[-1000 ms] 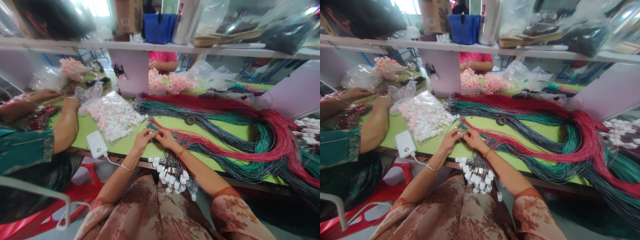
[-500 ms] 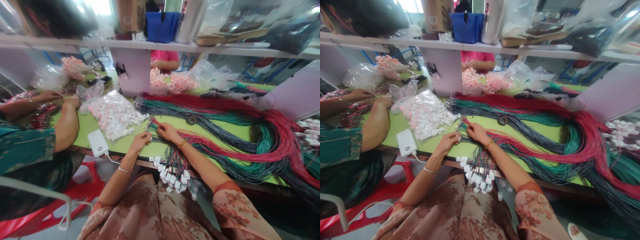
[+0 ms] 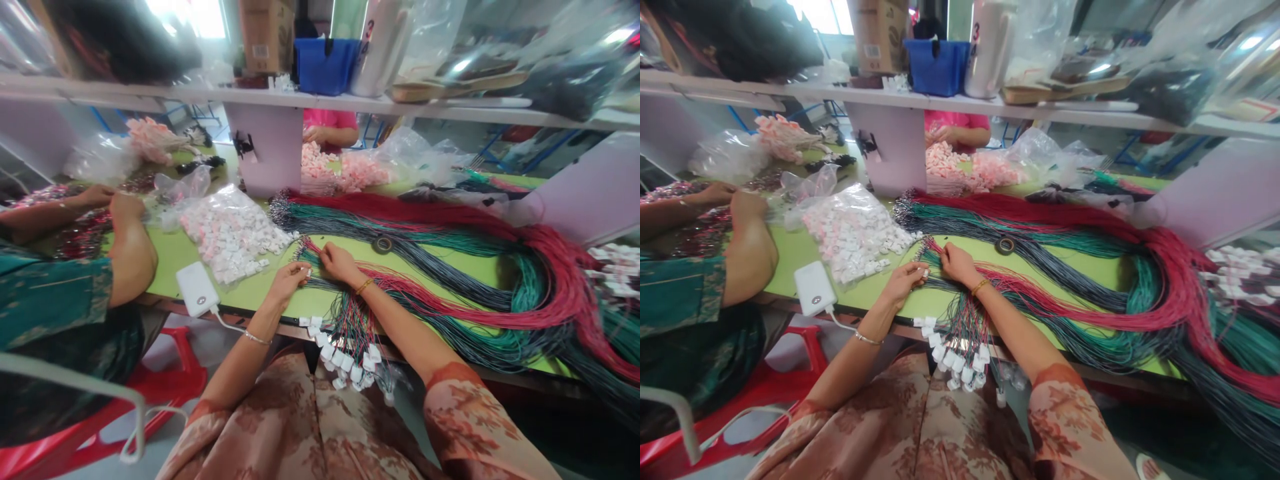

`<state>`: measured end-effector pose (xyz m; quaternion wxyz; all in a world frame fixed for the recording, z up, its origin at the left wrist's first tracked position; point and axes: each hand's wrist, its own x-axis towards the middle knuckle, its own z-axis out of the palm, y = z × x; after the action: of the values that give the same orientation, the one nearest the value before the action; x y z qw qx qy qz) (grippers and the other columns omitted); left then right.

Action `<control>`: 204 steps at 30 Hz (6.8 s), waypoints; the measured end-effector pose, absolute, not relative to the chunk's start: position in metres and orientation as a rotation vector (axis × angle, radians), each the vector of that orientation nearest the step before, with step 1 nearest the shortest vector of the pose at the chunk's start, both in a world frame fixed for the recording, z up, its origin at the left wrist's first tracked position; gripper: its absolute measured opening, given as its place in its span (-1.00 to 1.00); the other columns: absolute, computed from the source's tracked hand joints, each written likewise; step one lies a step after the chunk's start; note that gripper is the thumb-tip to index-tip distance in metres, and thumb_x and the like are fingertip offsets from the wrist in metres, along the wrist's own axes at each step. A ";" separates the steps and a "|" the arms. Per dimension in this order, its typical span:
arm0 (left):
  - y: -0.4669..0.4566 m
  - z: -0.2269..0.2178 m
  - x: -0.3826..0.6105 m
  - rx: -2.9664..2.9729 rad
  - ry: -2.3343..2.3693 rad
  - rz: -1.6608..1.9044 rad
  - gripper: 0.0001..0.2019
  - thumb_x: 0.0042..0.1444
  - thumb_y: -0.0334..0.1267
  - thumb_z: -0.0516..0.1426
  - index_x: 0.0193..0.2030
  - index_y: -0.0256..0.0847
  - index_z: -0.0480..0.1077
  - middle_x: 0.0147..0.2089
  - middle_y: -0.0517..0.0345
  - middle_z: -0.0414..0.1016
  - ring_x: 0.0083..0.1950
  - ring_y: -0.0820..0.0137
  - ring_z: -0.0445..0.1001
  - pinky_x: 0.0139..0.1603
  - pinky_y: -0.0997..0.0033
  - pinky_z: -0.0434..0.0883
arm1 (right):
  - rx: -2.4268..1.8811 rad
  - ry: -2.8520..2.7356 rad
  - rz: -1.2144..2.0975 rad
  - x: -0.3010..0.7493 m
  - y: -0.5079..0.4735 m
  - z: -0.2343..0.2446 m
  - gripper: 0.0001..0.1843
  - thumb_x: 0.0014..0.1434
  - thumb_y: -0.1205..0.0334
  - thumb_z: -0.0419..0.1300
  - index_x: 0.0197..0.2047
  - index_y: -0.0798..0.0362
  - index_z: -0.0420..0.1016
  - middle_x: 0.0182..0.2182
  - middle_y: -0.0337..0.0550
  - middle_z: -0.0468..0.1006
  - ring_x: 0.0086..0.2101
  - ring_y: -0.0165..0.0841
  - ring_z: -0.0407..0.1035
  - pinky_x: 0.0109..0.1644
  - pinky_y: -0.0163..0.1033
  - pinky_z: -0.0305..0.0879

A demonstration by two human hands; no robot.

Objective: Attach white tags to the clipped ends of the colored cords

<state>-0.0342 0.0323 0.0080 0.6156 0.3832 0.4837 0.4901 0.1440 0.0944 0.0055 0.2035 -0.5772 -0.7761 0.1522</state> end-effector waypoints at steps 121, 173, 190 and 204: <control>0.023 0.015 -0.005 1.097 1.164 1.354 -0.81 0.04 -0.18 0.23 -0.27 -0.26 0.50 -0.40 0.12 0.50 -0.39 0.45 0.40 -0.31 0.42 0.35 | -1.102 -1.682 1.092 0.153 0.061 0.019 -0.70 0.12 0.01 0.12 -0.41 0.09 0.44 -0.57 -0.30 0.33 -0.51 -0.46 0.14 -0.41 -0.33 0.09; 0.031 0.015 -0.034 0.711 0.942 1.146 -0.74 -0.14 -0.28 0.35 -0.25 -0.26 0.55 -0.37 0.12 0.54 -0.42 0.56 0.40 -0.34 0.56 0.39 | -1.152 -1.821 0.910 0.132 0.043 0.013 -0.89 0.02 0.22 0.12 -0.46 0.08 0.36 -0.56 -0.28 0.38 -0.54 -0.48 0.14 -0.44 -0.35 0.08; 0.019 -0.007 -0.024 0.833 1.150 1.234 -0.65 -0.27 -0.12 0.39 -0.35 -0.31 0.55 -0.48 0.18 0.48 -0.50 0.55 0.35 -0.42 0.51 0.33 | -1.148 -2.125 0.788 0.135 0.041 0.008 -0.80 0.16 0.22 0.08 -0.46 0.08 0.38 -0.57 -0.25 0.40 -0.54 -0.45 0.14 -0.42 -0.33 0.01; 0.015 0.002 -0.033 0.897 1.158 1.171 -0.64 -0.26 -0.13 0.39 -0.31 -0.31 0.57 -0.45 0.15 0.49 -0.44 0.51 0.40 -0.35 0.46 0.38 | -1.519 -2.199 0.480 0.138 0.108 0.002 -0.81 0.18 0.18 0.13 -0.42 0.05 0.44 -0.45 -0.17 0.46 -0.44 -0.38 0.21 -0.39 -0.30 -0.04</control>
<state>-0.0329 0.0154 0.0020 0.5917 0.3857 0.4976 0.5035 0.1379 0.1077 0.0022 0.2117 -0.5466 -0.7915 0.1728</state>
